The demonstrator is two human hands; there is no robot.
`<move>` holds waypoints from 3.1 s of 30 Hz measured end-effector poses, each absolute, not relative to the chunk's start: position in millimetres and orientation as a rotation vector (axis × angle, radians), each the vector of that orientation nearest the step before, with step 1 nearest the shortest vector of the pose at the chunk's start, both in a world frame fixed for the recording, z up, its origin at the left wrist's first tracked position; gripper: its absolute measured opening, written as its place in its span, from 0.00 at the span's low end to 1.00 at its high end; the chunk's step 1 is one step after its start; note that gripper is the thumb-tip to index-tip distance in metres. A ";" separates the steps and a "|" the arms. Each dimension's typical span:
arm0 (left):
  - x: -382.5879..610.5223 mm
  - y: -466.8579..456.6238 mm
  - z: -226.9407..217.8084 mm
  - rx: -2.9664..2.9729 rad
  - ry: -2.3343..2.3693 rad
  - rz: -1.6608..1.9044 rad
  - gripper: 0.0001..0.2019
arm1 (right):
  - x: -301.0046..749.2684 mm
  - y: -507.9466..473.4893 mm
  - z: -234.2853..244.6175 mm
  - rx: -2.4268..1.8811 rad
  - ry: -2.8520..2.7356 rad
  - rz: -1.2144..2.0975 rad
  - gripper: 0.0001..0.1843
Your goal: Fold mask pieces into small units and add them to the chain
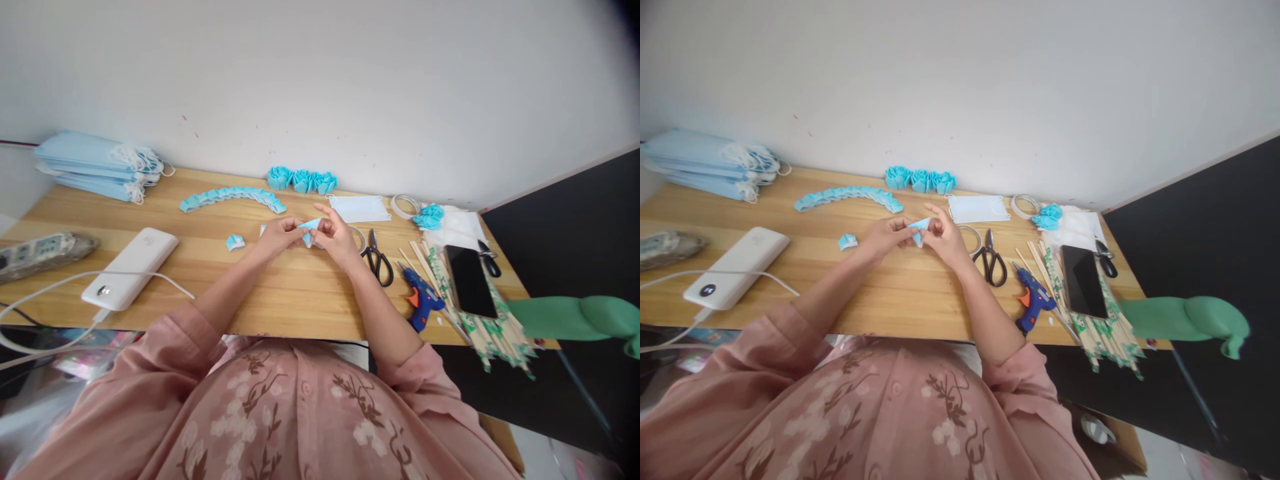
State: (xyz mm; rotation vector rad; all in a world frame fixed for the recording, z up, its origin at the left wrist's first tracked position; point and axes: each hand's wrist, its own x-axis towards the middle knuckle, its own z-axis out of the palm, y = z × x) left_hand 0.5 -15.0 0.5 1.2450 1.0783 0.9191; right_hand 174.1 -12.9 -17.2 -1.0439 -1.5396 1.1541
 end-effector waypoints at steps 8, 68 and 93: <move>1.1 -16.2 0.7 1.178 1.091 0.929 0.12 | 176.3 -12.5 -13.7 -1.088 -1.377 1.174 0.26; 1.0 -11.9 -5.9 0.855 0.960 1.116 0.17 | 177.0 -9.4 -20.6 -0.972 -1.991 0.140 0.06; 3.8 -14.1 -6.4 1.027 1.012 1.097 0.15 | 170.0 -14.1 -17.5 -1.160 -1.653 0.669 0.09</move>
